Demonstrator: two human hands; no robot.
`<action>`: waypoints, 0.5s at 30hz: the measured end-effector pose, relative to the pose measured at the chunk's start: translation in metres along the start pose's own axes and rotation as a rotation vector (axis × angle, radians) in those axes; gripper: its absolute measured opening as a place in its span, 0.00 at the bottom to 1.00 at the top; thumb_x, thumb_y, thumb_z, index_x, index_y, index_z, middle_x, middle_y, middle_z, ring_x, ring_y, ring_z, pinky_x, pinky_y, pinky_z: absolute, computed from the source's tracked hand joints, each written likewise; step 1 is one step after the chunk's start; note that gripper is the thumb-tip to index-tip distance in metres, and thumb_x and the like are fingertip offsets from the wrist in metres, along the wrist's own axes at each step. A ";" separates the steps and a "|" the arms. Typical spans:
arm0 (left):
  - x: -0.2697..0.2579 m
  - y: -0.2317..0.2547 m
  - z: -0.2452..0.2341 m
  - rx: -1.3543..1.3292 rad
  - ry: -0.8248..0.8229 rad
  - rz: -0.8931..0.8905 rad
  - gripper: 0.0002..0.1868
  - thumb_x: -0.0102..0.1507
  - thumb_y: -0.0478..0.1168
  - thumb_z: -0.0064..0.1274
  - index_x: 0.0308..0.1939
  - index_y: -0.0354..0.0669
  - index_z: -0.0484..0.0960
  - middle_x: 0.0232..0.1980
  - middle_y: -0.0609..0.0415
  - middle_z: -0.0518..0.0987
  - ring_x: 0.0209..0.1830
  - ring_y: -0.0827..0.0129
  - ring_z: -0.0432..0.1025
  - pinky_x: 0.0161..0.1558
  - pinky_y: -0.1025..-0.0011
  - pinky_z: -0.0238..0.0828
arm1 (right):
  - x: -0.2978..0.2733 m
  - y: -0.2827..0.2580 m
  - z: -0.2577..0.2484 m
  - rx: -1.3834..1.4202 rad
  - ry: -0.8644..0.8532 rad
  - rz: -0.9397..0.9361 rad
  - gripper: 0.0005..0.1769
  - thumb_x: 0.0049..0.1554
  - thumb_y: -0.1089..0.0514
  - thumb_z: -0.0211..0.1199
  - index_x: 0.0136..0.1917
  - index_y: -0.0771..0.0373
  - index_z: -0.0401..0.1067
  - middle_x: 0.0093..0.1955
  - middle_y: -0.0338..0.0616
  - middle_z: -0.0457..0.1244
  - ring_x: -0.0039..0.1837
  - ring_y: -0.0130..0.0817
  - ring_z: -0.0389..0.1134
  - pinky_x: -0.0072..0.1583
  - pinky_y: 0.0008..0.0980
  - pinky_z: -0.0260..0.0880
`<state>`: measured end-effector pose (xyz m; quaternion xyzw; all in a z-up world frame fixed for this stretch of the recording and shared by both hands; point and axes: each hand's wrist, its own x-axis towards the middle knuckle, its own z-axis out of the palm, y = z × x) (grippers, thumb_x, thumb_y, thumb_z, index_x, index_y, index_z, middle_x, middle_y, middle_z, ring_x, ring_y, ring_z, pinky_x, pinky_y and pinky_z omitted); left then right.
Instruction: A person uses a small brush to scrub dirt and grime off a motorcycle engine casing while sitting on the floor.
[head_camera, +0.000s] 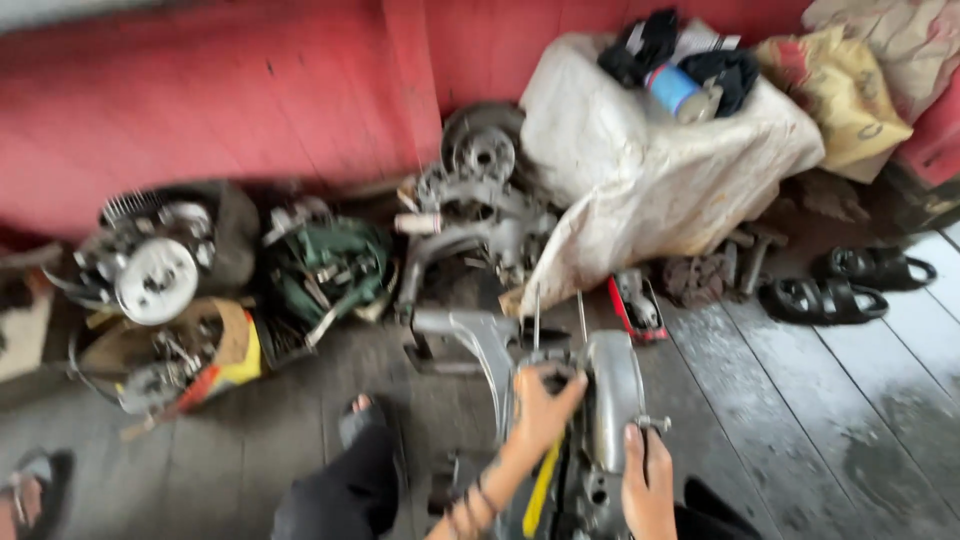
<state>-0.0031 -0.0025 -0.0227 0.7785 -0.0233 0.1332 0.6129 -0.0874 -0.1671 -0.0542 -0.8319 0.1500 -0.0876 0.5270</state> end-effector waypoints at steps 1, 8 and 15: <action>-0.004 0.015 -0.004 -0.053 -0.037 -0.095 0.12 0.55 0.42 0.62 0.32 0.34 0.87 0.24 0.56 0.82 0.21 0.74 0.69 0.30 0.75 0.70 | 0.005 0.019 0.004 -0.010 0.016 -0.012 0.18 0.65 0.53 0.51 0.47 0.71 0.72 0.40 0.52 0.68 0.41 0.40 0.66 0.49 0.37 0.66; -0.003 -0.080 0.030 0.198 0.033 -0.063 0.22 0.57 0.57 0.62 0.36 0.41 0.86 0.39 0.48 0.77 0.42 0.63 0.68 0.52 0.66 0.65 | 0.023 0.059 0.018 0.084 -0.004 -0.081 0.17 0.62 0.54 0.53 0.47 0.71 0.75 0.42 0.57 0.72 0.43 0.46 0.73 0.51 0.37 0.70; -0.011 -0.043 0.009 0.144 -0.005 -0.046 0.15 0.54 0.49 0.65 0.29 0.40 0.87 0.24 0.57 0.81 0.25 0.68 0.69 0.39 0.72 0.71 | 0.027 0.104 0.046 0.081 0.267 -0.183 0.17 0.59 0.60 0.64 0.54 0.80 0.74 0.51 0.65 0.70 0.51 0.53 0.73 0.56 0.40 0.72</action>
